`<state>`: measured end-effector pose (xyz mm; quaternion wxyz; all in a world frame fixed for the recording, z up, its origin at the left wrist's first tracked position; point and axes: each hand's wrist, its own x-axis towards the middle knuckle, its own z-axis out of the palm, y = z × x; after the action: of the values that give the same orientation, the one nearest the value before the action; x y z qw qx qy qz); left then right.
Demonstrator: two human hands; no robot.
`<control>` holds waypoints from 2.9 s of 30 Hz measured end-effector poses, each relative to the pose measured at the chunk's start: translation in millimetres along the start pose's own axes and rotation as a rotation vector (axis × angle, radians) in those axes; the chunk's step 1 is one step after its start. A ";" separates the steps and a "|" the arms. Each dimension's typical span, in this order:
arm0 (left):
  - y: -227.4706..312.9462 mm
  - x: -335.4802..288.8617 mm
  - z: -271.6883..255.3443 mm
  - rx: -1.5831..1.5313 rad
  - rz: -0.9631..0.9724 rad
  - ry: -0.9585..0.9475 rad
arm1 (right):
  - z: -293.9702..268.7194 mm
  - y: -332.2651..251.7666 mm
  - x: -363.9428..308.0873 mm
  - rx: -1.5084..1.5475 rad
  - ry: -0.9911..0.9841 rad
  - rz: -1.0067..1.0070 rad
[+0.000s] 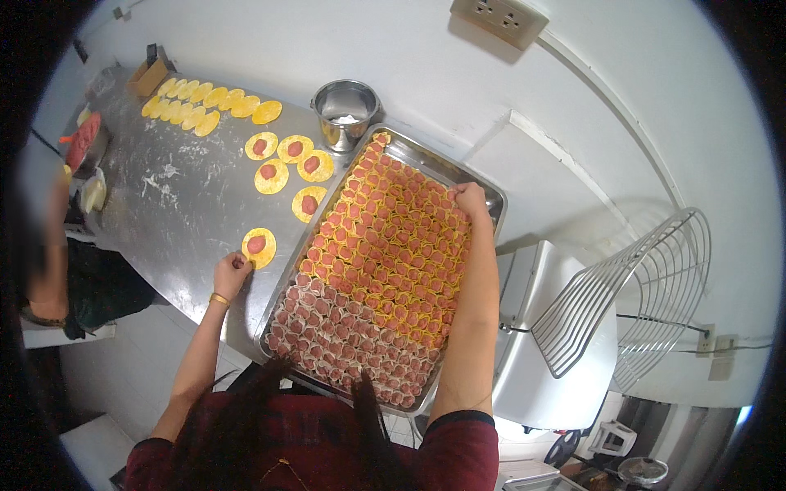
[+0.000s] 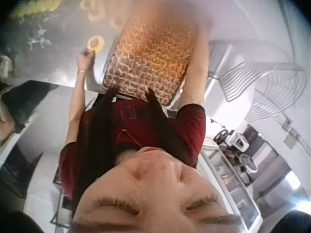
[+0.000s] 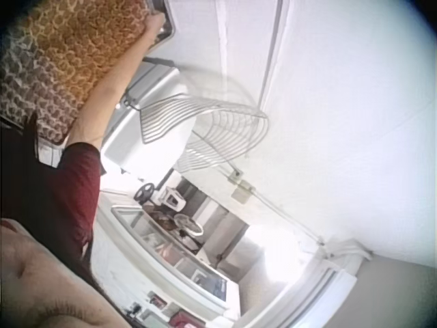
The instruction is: The person places small red filling onto yellow dough discs and folds them into half-moon shapes, then arranges the finished pastries on a metal tray. A coworker flattens additional dough discs nearby. The process repeats continuously across the stainless steel table.
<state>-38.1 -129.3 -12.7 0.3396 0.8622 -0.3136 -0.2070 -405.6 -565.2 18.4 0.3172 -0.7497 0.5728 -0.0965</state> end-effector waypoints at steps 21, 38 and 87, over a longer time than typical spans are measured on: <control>-30.5 -7.0 7.9 -0.525 -0.030 0.049 | -4.4 2.5 5.5 -0.055 -0.048 -0.014; -27.3 17.6 -18.6 -1.492 -0.381 -0.371 | 250.3 -251.9 -276.5 0.594 -0.009 -0.223; -73.9 -28.2 -94.6 -0.766 0.101 -0.527 | 324.5 -263.8 -338.6 0.778 -0.003 -0.052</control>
<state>25.2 -24.6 3.1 0.5520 0.5763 -0.3316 -0.5031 -140.5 -97.6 -6.1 0.5760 -0.5876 0.4739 -0.3136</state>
